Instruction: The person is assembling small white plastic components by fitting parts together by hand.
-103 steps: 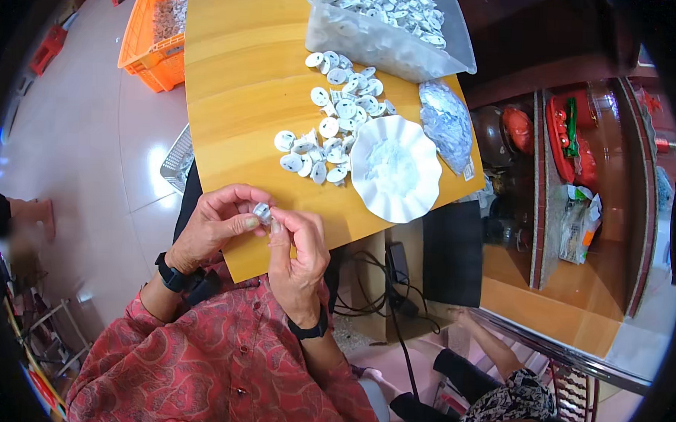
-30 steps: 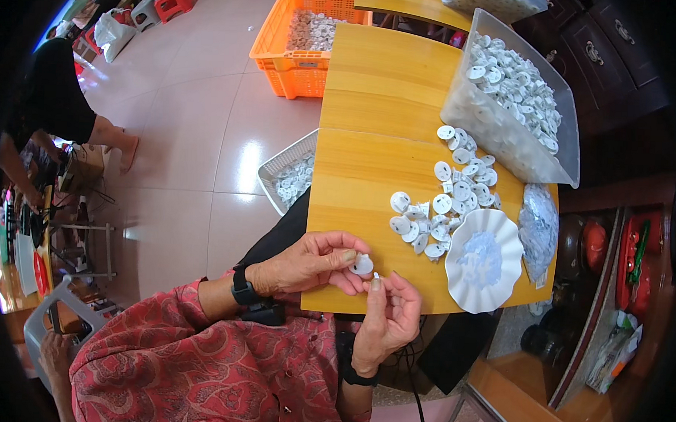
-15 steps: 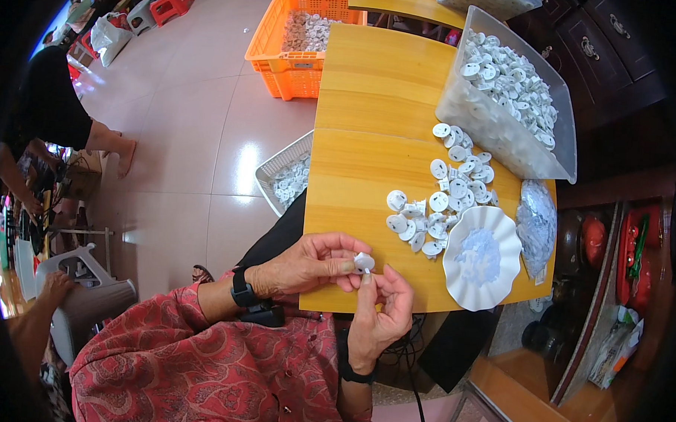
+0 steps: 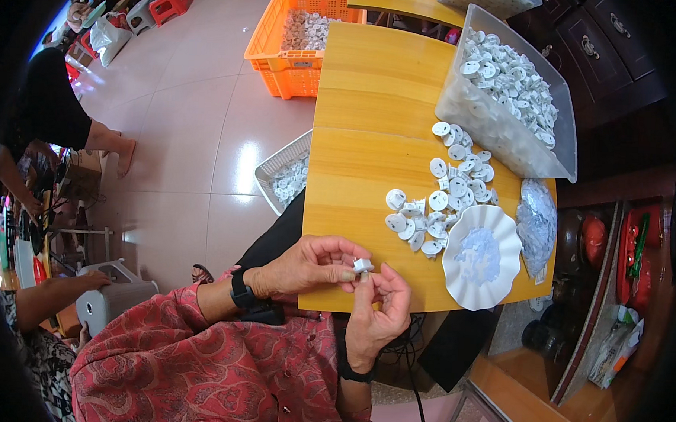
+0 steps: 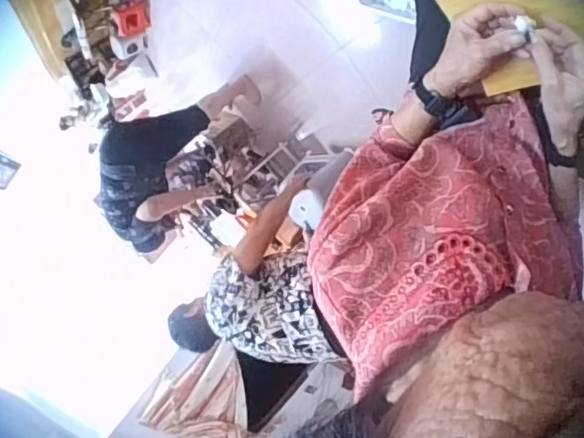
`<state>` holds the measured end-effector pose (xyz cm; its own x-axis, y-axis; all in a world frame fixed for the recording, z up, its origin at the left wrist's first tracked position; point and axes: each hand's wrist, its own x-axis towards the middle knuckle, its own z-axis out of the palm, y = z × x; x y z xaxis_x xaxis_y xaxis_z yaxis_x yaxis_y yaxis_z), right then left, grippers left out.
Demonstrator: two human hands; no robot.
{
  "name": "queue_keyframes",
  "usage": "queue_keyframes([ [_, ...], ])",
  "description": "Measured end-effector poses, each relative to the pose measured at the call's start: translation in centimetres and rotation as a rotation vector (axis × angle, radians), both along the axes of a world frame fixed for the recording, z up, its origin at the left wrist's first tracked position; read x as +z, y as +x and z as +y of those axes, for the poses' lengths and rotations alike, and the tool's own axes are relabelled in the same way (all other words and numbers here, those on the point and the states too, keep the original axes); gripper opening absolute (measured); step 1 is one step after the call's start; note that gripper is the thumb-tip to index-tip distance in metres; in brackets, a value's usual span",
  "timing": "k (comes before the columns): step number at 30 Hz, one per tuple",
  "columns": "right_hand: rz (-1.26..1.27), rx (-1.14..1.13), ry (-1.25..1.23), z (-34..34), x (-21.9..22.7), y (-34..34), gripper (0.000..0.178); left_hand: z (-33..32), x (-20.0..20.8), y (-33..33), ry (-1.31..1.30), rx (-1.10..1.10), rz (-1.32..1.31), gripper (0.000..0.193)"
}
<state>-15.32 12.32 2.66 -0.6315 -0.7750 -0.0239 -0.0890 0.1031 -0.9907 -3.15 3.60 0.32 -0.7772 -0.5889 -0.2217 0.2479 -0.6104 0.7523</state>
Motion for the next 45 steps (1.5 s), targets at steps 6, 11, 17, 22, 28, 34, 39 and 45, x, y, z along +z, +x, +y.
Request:
queue_keyframes([
  [6, 0.159, 0.080, -0.024, -0.3, 0.0, -0.3, 0.027, -0.7, 0.4, 0.8, -0.163, -0.037, -0.098, 0.034],
  [11, 0.137, 0.054, -0.078, -0.2, -0.6, 0.0, 0.028, -0.6, 0.6, 0.6, -0.093, 0.036, -0.053, 0.034],
  [17, 0.109, 0.054, -0.042, 0.1, -0.7, 0.2, 0.024, -0.5, 0.6, 0.8, -0.107, 0.024, -0.056, 0.034],
  [22, 0.056, 0.042, -0.026, -0.1, -0.3, 0.4, 0.023, -0.4, 0.0, 1.1, -0.160, -0.017, -0.068, 0.035],
  [28, 0.062, 0.029, -0.037, 0.5, -0.4, 0.3, 0.019, -1.0, 1.1, 2.2, -0.144, -0.017, -0.131, 0.033],
  [34, -0.045, -0.032, 0.079, 6.0, 0.7, -1.6, 0.015, -6.4, -2.2, 6.0, -0.004, 0.583, -0.062, 0.030],
  [39, 0.075, 0.095, 0.189, 10.2, 0.3, -2.9, 0.014, -11.3, -10.8, 11.6, 0.246, 0.669, -0.062, 0.026],
  [45, -0.140, -0.075, 0.365, 17.5, -5.9, -4.5, 0.013, -15.4, -19.6, 15.0, 0.545, 0.565, -0.112, 0.021],
])
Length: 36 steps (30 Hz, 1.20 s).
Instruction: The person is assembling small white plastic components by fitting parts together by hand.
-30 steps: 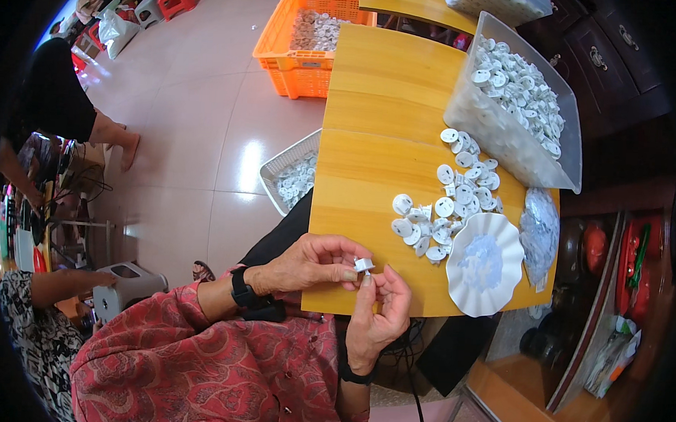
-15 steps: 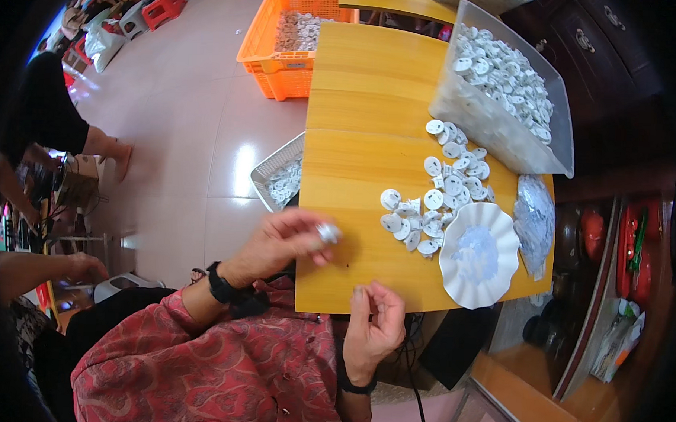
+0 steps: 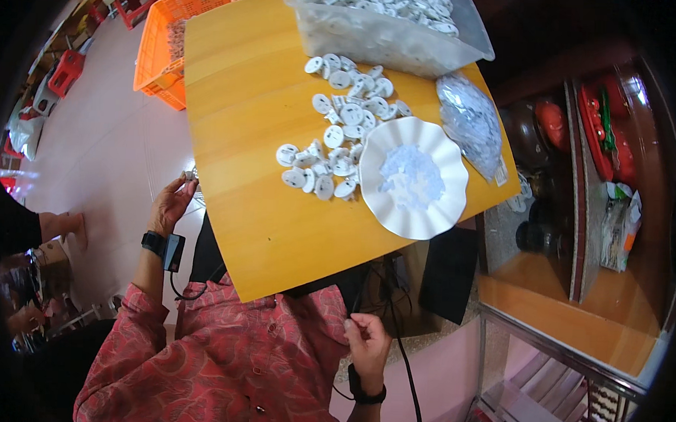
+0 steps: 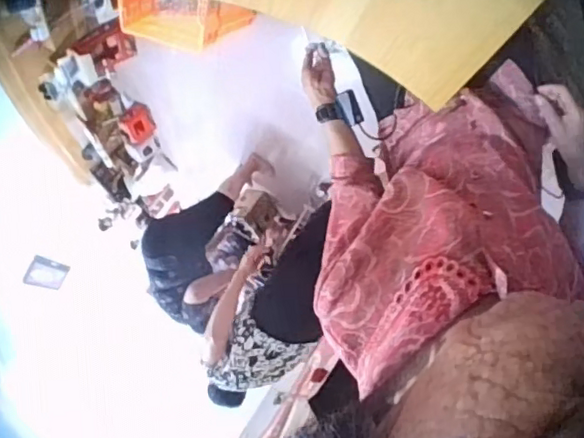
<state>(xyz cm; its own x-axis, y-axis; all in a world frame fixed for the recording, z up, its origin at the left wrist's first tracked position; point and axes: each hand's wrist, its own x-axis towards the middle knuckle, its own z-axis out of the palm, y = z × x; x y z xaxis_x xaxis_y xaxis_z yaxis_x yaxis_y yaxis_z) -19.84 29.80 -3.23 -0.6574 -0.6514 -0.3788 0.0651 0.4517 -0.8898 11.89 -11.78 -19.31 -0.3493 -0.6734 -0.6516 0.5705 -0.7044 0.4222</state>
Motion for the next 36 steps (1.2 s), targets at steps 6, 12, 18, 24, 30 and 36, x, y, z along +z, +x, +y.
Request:
queue_keyframes([
  [6, -0.293, -0.315, 0.043, 5.3, -7.0, -2.5, 0.014, 0.3, -0.1, -0.4, -0.131, -0.161, -0.244, 0.027],
  [12, -0.114, -0.437, 0.179, 9.9, -14.1, -4.0, 0.018, 2.9, 5.7, -1.8, -0.212, -0.161, -0.101, 0.021],
  [18, 0.422, 0.188, 0.801, 11.9, -22.5, -5.4, 0.022, 6.9, 14.0, -4.0, -0.330, -0.445, -0.327, 0.017],
  [24, 0.459, -0.069, 0.657, 12.3, -27.7, -4.9, 0.039, 12.3, 20.1, -8.8, -0.514, -1.109, -0.709, 0.018],
  [30, 0.836, -0.028, 0.620, 13.7, -31.0, -5.3, 0.046, 15.5, 18.8, -10.5, -0.900, -1.449, -0.638, 0.023],
  [36, 0.574, 0.060, 0.938, 11.7, -29.9, -5.5, 0.031, 17.4, 17.9, -11.0, -1.420, -1.472, -0.738, 0.034],
])
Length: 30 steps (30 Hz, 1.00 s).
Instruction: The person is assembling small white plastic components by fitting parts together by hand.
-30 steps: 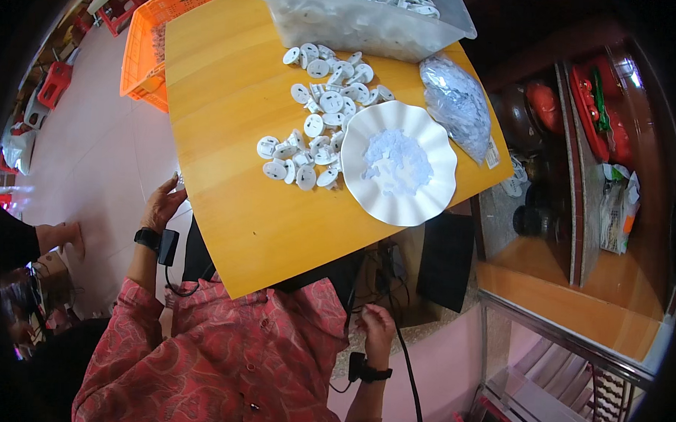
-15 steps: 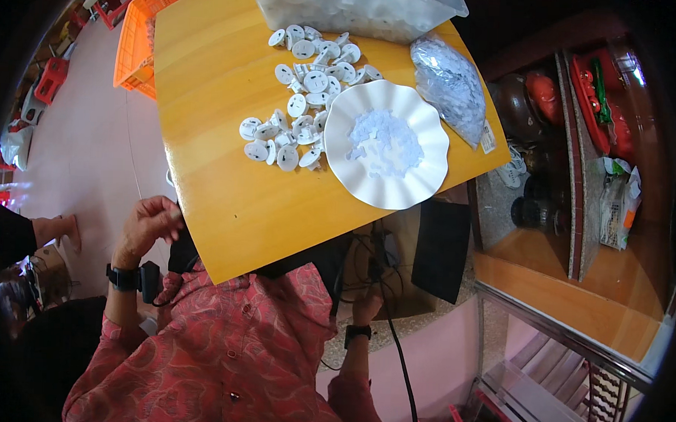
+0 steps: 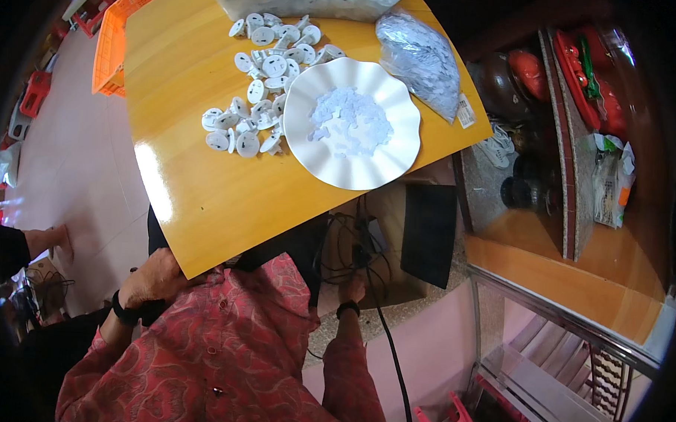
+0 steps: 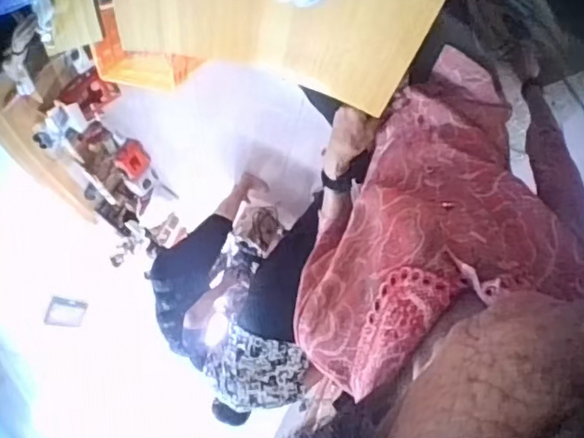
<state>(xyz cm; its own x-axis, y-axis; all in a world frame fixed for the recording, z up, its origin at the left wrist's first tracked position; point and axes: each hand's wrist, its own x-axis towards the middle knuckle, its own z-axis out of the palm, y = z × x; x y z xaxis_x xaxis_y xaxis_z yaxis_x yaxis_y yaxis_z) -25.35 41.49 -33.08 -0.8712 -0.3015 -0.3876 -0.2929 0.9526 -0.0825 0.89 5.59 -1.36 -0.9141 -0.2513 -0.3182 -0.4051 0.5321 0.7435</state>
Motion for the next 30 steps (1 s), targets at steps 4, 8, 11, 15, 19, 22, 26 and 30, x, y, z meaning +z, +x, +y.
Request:
queue_keyframes([
  [4, -0.136, -0.058, 0.032, -0.9, 2.9, -0.1, 0.023, 1.6, 0.6, 0.5, -0.096, -0.039, -0.133, 0.041],
  [8, -0.108, 0.013, 0.067, 1.4, 2.5, 1.3, 0.026, 2.1, 2.7, -1.4, -0.085, -0.070, -0.327, 0.044],
  [11, 0.098, 0.098, -0.127, 3.3, 3.2, 4.1, 0.018, 2.8, 4.2, -2.1, -0.120, -0.096, -0.114, 0.042],
  [15, -0.028, 0.067, -0.111, 4.9, 3.8, 6.1, 0.020, 4.0, 4.9, -0.9, -0.249, -0.173, -0.265, 0.048],
  [19, -0.013, 0.044, -0.107, 6.9, 3.7, 7.4, 0.025, 5.1, 6.9, -3.6, -0.230, -0.255, -0.262, 0.045],
  [22, -0.044, 0.028, -0.132, 6.1, 5.2, 7.5, 0.026, 5.4, 7.6, -5.6, -0.242, -0.263, -0.172, 0.043],
  [26, -0.149, 0.011, 0.013, 4.9, 7.0, 6.6, 0.028, 5.2, 7.7, -9.2, -0.210, -0.374, 0.056, 0.048],
  [30, -0.172, -0.016, -0.028, 5.0, 8.1, 5.9, 0.027, 4.7, 8.4, -12.3, -0.079, -0.542, 0.112, 0.048],
])
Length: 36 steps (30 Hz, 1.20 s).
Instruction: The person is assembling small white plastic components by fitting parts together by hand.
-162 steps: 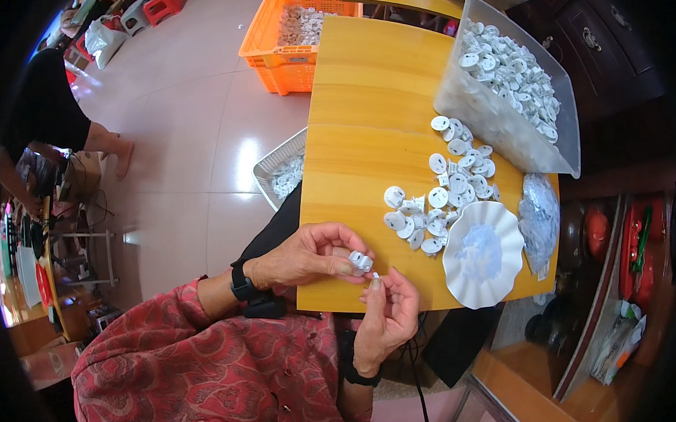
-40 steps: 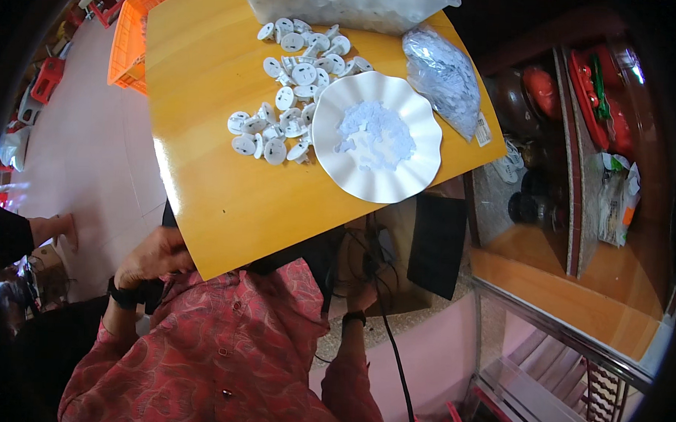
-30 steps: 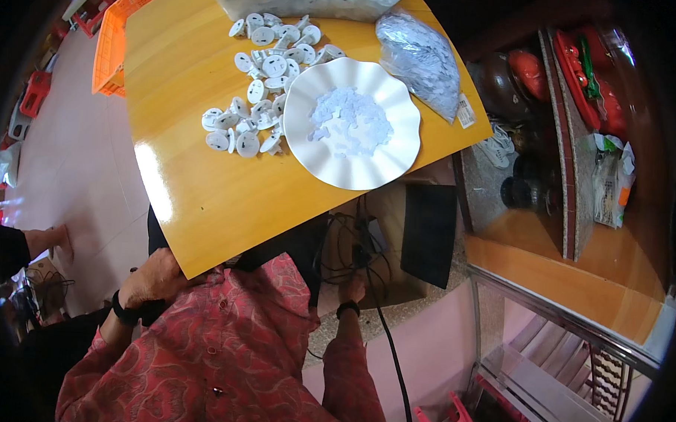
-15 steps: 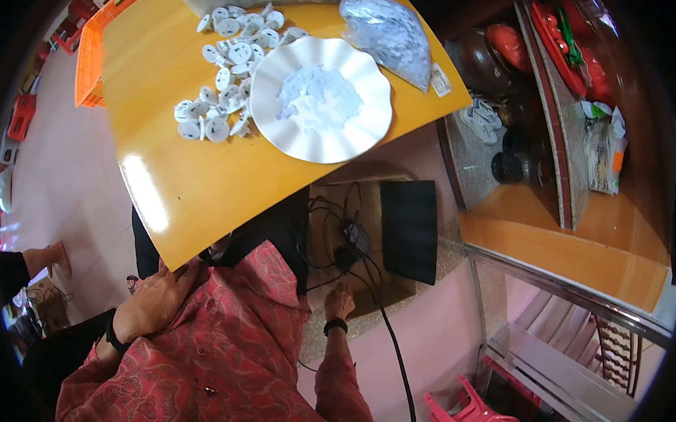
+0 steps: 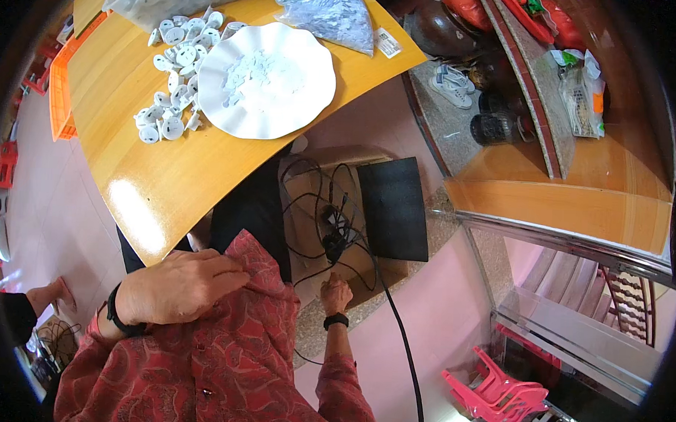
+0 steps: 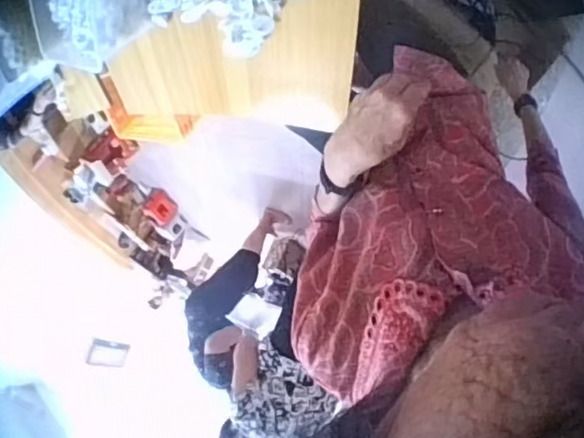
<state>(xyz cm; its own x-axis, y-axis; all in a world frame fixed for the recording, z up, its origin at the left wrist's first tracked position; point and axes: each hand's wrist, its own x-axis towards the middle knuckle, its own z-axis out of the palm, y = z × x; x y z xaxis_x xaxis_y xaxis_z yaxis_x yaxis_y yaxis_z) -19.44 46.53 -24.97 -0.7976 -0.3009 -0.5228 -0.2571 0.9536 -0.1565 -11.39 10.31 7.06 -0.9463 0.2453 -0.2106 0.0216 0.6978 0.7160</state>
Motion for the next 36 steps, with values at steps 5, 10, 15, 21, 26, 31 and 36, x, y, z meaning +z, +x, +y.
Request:
queue_keyframes([
  [5, 0.089, 0.039, -0.094, 1.1, -0.5, 0.2, 0.024, 0.6, -0.3, -4.7, 0.130, -0.272, -0.101, 0.025],
  [10, 0.054, 0.027, -0.101, -1.9, 0.3, -0.4, 0.019, 6.9, -11.8, -10.0, 0.341, -0.185, -0.085, 0.032],
  [15, 0.069, -0.026, -0.088, -2.0, 1.0, -1.1, 0.018, 13.0, -19.4, -13.3, 0.253, -0.144, -0.773, 0.027],
  [21, 0.061, -0.060, -0.133, -3.5, 3.1, -1.7, 0.019, 18.6, -36.9, -11.6, 0.157, -0.264, -0.578, 0.030],
  [26, -0.053, -0.129, 0.016, -0.2, 1.7, -1.0, 0.025, 18.2, -29.4, -15.6, 0.118, 0.243, -0.884, 0.026],
  [31, -0.020, -0.042, 0.013, -2.4, 0.2, -0.2, 0.020, 14.4, -31.1, -13.6, -0.101, 0.166, -0.397, 0.029],
  [36, 0.075, 0.019, -0.113, -1.3, -0.9, 0.7, 0.020, 14.0, -31.7, -12.6, 0.074, 0.184, -0.578, 0.036],
])
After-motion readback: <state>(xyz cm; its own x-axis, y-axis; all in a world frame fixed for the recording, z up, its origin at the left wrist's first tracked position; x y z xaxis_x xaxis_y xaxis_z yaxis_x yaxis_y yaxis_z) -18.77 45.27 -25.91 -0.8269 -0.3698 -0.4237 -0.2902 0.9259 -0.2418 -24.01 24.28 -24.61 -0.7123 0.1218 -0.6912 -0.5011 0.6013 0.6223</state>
